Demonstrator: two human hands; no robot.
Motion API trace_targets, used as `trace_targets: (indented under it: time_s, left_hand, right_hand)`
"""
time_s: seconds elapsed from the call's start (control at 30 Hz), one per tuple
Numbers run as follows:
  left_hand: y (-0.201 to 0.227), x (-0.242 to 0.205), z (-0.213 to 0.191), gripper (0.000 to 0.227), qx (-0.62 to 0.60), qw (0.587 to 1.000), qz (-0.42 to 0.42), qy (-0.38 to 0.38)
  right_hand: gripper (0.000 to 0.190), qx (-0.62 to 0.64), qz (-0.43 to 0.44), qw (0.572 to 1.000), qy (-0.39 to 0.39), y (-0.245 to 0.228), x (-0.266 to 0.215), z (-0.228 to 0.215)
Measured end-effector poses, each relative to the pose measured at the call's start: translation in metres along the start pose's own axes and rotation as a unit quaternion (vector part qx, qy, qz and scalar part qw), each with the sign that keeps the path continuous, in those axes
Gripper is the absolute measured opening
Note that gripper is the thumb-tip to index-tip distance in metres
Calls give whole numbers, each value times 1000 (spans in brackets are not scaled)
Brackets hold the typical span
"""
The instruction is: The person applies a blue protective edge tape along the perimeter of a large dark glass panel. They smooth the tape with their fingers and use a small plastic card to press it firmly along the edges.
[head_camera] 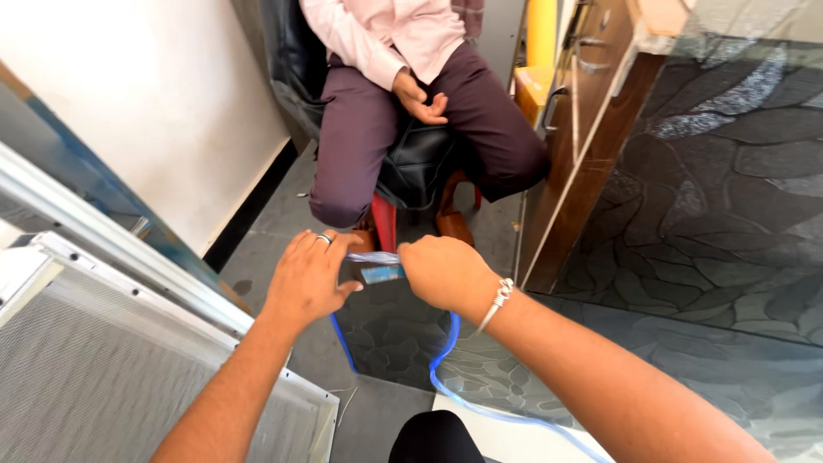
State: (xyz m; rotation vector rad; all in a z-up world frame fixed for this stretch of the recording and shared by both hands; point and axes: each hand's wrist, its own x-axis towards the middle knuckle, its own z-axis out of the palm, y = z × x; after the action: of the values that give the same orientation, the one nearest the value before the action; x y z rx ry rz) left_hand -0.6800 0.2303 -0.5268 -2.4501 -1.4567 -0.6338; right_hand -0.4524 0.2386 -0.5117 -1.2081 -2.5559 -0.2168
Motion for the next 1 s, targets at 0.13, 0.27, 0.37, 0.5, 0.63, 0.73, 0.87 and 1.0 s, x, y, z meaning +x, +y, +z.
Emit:
trace_targets:
  time_s: [0.13, 0.27, 0.37, 0.5, 0.63, 0.73, 0.87, 1.0]
  left_hand:
    - [-15, -1, 13, 64, 17, 999, 34, -4]
    - [-16, -3, 10, 63, 31, 997, 67, 18]
    - [-14, -8, 0, 58, 36, 997, 68, -1]
    - [-10, 6, -10, 48, 35, 988, -26, -149]
    - [5, 9, -14, 60, -31, 991, -20, -132]
    - [17, 6, -15, 71, -54, 995, 15, -80]
    - [14, 7, -10, 79, -29, 986, -39, -158]
    - [9, 1, 1, 66, 13, 994, 34, -104]
  right_hand:
    - [16, 97, 15, 990, 102, -6, -21, -4]
    - [31, 283, 199, 938, -8, -20, -27, -21]
    - [32, 659, 329, 667, -116, -18, -50, -42]
    - [44, 520, 282, 760, -269, 9, -111, -75]
    - [42, 546, 304, 756, -195, 42, -137, -101]
    - [40, 650, 306, 685, -124, 59, -130, -120]
    - [40, 570, 330, 725, -200, 72, -125, -132]
    - [45, 521, 315, 760, -228, 87, -135, -138]
